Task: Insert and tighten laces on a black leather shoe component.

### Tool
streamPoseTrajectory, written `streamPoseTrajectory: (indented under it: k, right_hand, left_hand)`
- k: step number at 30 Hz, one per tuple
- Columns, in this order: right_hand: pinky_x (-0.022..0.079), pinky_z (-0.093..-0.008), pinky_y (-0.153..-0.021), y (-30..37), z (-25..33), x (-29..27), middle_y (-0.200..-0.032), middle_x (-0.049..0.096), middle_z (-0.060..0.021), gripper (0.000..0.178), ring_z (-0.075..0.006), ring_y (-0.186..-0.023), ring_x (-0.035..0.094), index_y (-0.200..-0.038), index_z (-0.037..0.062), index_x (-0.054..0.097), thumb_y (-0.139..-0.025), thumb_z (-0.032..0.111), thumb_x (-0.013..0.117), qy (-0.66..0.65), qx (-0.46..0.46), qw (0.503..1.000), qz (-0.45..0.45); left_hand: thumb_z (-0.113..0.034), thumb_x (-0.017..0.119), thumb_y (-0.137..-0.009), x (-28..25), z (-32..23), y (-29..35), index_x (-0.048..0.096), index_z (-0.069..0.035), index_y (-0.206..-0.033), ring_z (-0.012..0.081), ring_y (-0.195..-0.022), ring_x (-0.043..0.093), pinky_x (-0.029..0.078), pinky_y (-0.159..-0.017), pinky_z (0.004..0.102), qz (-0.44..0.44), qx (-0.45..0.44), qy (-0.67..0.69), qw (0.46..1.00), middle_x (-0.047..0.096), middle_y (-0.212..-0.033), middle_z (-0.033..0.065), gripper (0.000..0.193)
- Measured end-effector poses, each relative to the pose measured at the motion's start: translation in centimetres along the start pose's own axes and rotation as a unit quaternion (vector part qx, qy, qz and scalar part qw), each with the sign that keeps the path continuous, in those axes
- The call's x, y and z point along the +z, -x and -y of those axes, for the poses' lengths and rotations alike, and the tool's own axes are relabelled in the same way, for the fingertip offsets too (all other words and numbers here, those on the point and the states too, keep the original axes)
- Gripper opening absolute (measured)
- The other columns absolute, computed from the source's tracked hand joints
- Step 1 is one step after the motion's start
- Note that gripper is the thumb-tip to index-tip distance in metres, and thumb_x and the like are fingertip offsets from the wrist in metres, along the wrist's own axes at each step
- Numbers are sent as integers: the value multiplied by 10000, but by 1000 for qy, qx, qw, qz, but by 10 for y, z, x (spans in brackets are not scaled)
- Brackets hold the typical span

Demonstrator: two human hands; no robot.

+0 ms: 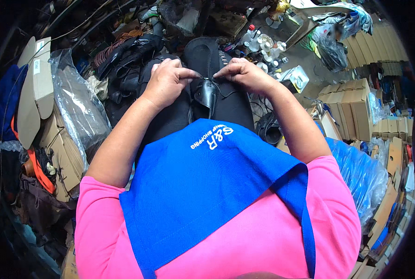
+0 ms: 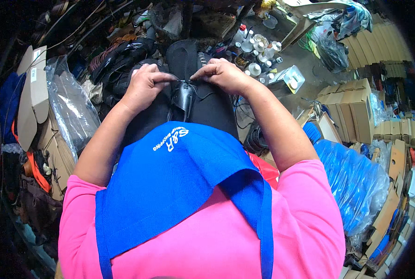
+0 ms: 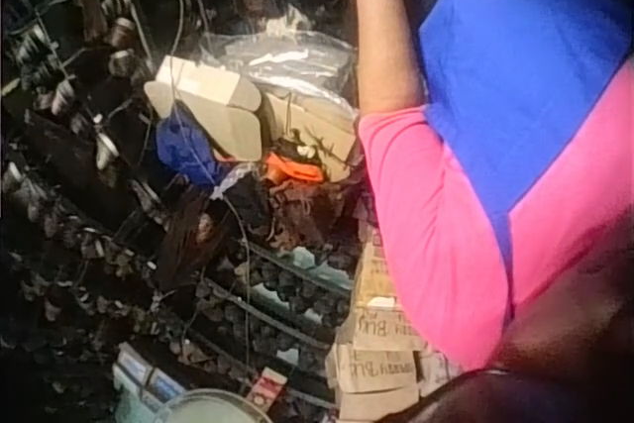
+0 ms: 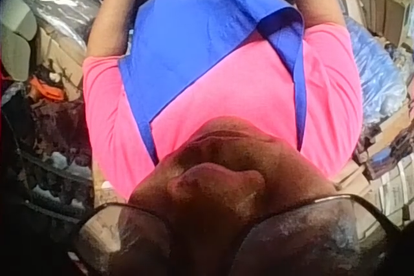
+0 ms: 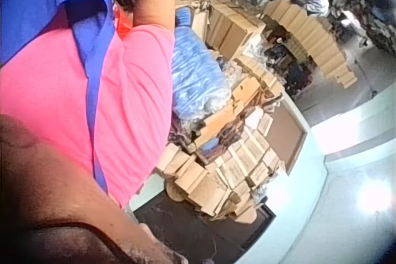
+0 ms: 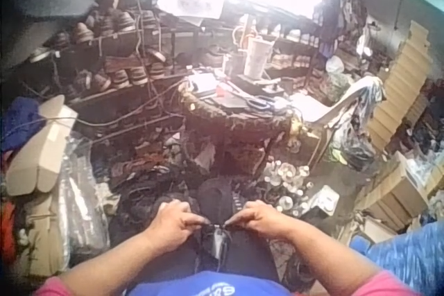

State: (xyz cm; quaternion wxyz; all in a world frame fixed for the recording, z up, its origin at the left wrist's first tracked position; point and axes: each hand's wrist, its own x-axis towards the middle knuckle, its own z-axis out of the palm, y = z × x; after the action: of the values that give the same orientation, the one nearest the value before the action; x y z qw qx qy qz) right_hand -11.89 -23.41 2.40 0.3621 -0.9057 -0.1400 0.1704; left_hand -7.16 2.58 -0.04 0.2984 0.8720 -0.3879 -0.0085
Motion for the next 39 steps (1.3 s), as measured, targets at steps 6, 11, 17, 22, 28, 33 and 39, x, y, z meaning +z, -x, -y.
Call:
streamPoseTrajectory:
  k: [6, 11, 17, 22, 28, 33, 39]
  right_hand:
    - [398, -309, -879, 0, -1, 0, -882, 542, -35, 274, -184, -919, 500, -1092, 170, 704, -862, 85, 581, -36, -2, 999, 12]
    - [396, -296, -846, 0, -7, 0, -861, 505, -22, 280, -169, -883, 484, -1096, 168, 704, -861, 79, 582, -32, -23, 999, 10]
    - [393, -289, -829, 0, -3, 0, -850, 494, -17, 281, -162, -870, 474, -1089, 159, 708, -853, 72, 584, -57, -13, 998, 10]
    - [393, -282, -829, 0, -5, 0, -850, 493, -14, 293, -154, -874, 472, -1101, 147, 706, -847, 63, 585, -75, -7, 997, 18]
    - [394, -264, -827, -4, -11, 0, -846, 494, -4, 289, -135, -871, 474, -1116, 139, 701, -847, 83, 610, -110, -14, 993, 41]
    - [401, -267, -828, -6, -12, 1, -852, 503, -1, 290, -129, -872, 484, -1122, 141, 699, -843, 101, 635, -103, -19, 994, 44]
    - [411, -267, -833, 2, 6, -2, -856, 511, -4, 312, -129, -870, 497, -1128, 167, 699, -830, 94, 639, -32, 0, 999, 36]
  left_hand:
    - [-123, 689, -735, 1, -1, 1, 734, -257, -909, 217, -863, 532, 387, -798, 383, -6, 0, -8, 1000, 546, -778, -2, 224]
    - [-119, 678, -741, 0, -3, 1, 734, -264, -908, 215, -884, 532, 381, -807, 382, 10, -10, -18, 1000, 559, -779, -11, 228]
    - [-129, 682, -746, 0, -3, 0, 735, -264, -912, 210, -889, 530, 365, -827, 379, 12, -13, -19, 1000, 566, -781, -16, 220]
    - [-170, 689, -759, 1, -5, -2, 736, -261, -912, 195, -905, 535, 350, -852, 376, 27, -29, -5, 999, 581, -783, -22, 183]
    - [-172, 691, -758, 5, 1, -12, 734, -242, -915, 199, -903, 540, 348, -848, 376, 60, -12, 13, 998, 590, -786, -13, 177]
    - [-125, 681, -756, 6, 7, -29, 731, -219, -906, 215, -878, 540, 388, -812, 377, 70, 55, 15, 996, 567, -777, -1, 184]
    - [-162, 689, -767, 2, 9, -13, 739, -245, -896, 216, -898, 536, 401, -818, 373, 41, 61, 26, 997, 578, -817, -10, 161]
